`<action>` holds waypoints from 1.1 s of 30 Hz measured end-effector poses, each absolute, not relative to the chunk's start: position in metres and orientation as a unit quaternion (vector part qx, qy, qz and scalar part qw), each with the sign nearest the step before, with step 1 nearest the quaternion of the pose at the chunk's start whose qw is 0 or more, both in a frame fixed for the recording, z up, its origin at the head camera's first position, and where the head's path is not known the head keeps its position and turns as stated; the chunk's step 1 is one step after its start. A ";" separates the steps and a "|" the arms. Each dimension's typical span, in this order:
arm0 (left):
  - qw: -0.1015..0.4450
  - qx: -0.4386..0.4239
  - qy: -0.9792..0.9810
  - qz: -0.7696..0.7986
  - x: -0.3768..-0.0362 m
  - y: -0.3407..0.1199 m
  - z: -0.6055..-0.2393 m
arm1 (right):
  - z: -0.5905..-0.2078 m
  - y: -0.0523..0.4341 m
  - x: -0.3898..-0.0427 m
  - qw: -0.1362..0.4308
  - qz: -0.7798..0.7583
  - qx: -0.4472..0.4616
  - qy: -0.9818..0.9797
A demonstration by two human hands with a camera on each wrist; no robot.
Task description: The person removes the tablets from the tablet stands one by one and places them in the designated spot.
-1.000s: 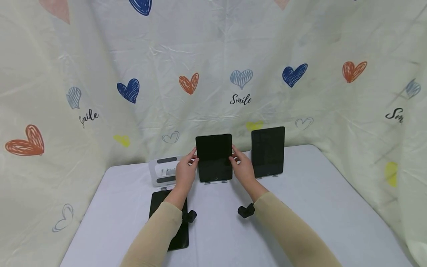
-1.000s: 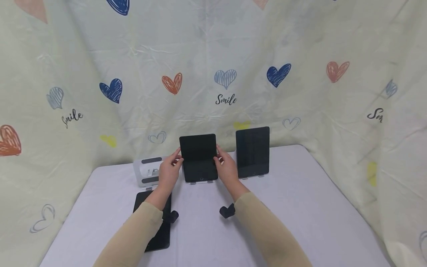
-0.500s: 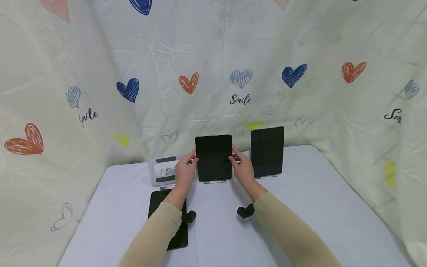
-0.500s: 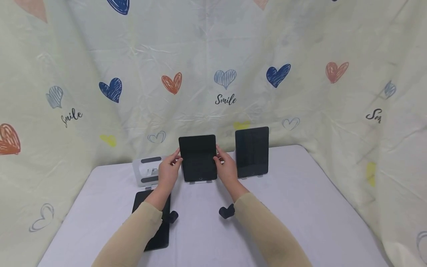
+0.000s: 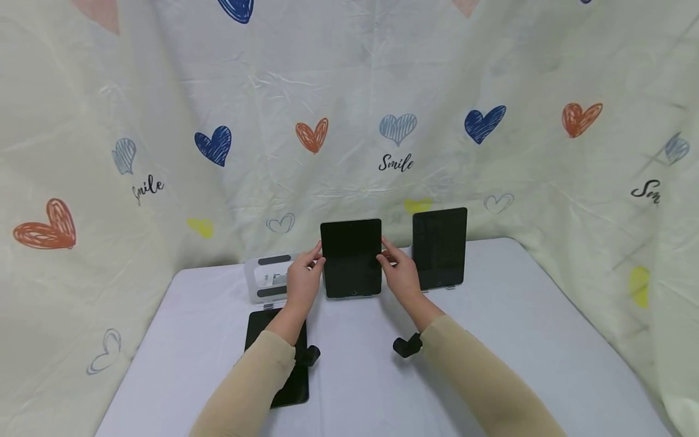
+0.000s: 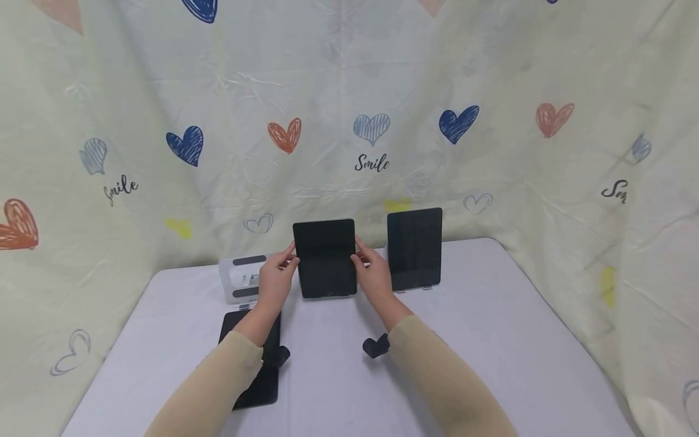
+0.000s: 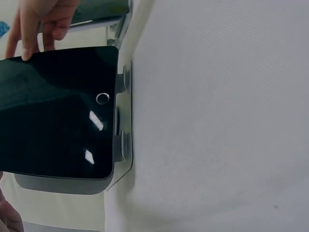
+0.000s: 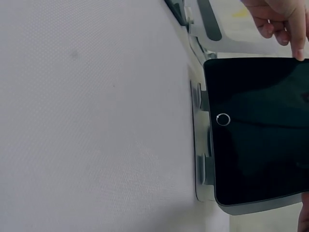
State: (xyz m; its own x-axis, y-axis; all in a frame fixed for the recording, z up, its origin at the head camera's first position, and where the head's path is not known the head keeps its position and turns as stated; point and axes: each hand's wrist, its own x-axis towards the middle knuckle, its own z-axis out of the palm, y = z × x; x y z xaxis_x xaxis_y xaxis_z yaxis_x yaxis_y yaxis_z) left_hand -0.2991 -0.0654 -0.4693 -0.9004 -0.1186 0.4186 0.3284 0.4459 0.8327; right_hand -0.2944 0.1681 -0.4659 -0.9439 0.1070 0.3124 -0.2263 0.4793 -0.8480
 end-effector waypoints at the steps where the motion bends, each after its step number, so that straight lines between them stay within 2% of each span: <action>1: 0.212 -0.065 -0.822 -0.525 -0.298 -0.065 -0.469 | -0.465 0.169 -0.294 0.161 0.508 0.036 -0.846; 25: 0.103 -0.032 -0.822 -0.559 -0.265 -0.069 -0.457 | -0.454 0.184 -0.270 0.063 0.528 0.032 -0.846; 33: 0.082 -0.018 -0.818 -0.569 -0.255 -0.069 -0.461 | -0.454 0.186 -0.257 0.022 0.535 0.016 -0.844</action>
